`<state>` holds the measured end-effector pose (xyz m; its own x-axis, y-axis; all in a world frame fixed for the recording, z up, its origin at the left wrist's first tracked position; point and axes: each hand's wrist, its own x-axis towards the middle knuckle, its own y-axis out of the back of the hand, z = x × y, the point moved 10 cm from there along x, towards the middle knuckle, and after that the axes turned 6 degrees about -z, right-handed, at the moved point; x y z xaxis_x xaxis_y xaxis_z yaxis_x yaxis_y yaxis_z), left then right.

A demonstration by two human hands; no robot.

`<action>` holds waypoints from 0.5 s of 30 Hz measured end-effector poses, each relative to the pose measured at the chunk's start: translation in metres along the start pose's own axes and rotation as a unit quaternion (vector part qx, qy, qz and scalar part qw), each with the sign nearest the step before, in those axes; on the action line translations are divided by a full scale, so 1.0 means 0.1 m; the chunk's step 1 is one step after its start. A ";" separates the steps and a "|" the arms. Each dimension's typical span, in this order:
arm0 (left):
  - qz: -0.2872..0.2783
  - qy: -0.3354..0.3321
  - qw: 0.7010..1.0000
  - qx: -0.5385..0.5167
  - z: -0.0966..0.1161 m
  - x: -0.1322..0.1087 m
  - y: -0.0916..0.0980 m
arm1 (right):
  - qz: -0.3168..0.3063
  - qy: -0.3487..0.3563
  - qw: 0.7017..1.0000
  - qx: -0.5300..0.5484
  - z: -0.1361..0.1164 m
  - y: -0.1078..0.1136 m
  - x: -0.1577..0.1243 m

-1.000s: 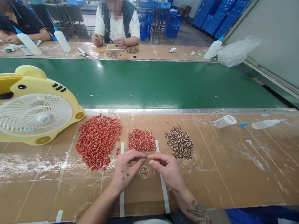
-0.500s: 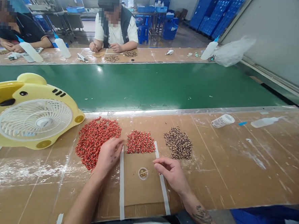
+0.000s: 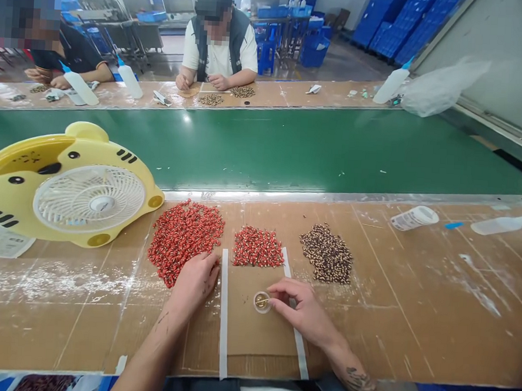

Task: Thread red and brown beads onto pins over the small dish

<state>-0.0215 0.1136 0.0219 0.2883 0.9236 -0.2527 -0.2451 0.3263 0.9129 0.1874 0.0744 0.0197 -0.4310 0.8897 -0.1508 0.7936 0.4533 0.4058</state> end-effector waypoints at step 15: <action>-0.030 -0.026 0.999 -0.025 0.04 -0.06 -0.10 | -0.015 0.011 1.000 -0.008 0.05 -0.06 0.01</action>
<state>-0.0167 0.1041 0.0153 0.3513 0.8908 -0.2882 -0.2722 0.3917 0.8789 0.1840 0.0729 0.0124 -0.4635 0.8744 -0.1434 0.7737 0.4783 0.4155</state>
